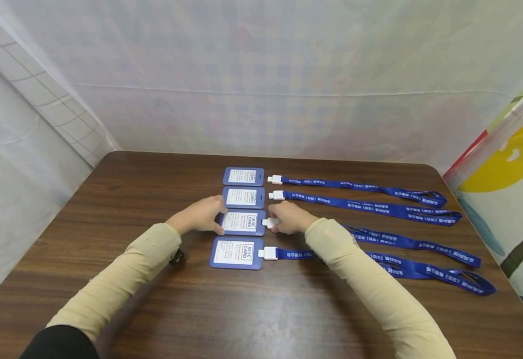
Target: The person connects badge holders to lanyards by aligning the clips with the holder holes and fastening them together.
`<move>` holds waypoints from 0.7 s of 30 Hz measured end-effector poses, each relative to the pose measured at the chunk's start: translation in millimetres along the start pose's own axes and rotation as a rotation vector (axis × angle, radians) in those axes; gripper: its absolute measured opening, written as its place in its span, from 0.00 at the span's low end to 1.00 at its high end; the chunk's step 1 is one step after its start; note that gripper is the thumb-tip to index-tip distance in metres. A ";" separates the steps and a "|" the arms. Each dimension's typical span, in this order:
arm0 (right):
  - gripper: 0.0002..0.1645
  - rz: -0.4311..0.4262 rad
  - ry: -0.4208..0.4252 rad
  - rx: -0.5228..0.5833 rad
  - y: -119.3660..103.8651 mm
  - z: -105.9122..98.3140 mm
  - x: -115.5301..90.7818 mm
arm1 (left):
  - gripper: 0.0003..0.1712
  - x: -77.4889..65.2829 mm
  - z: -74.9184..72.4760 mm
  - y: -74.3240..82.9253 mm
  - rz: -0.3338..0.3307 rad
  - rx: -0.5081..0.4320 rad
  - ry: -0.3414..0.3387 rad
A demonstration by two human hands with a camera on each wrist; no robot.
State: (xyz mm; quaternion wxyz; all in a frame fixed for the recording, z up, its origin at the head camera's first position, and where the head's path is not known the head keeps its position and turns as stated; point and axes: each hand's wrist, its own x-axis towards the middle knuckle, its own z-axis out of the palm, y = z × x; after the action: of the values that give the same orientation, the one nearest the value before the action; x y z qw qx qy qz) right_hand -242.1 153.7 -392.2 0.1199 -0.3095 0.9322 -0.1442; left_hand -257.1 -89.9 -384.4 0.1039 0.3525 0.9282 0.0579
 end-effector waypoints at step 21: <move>0.12 -0.038 0.005 -0.047 -2.7 0.1 1.9 | 0.18 0.7 -1.0 2.4 -0.018 0.013 -0.017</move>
State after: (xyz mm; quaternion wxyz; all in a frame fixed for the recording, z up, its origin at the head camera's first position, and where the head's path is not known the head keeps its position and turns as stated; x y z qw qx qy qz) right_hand -242.1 150.4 -391.7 0.1075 -0.3296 0.9295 -0.1256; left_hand -256.3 -87.6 -383.1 0.1101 0.3453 0.9308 0.0480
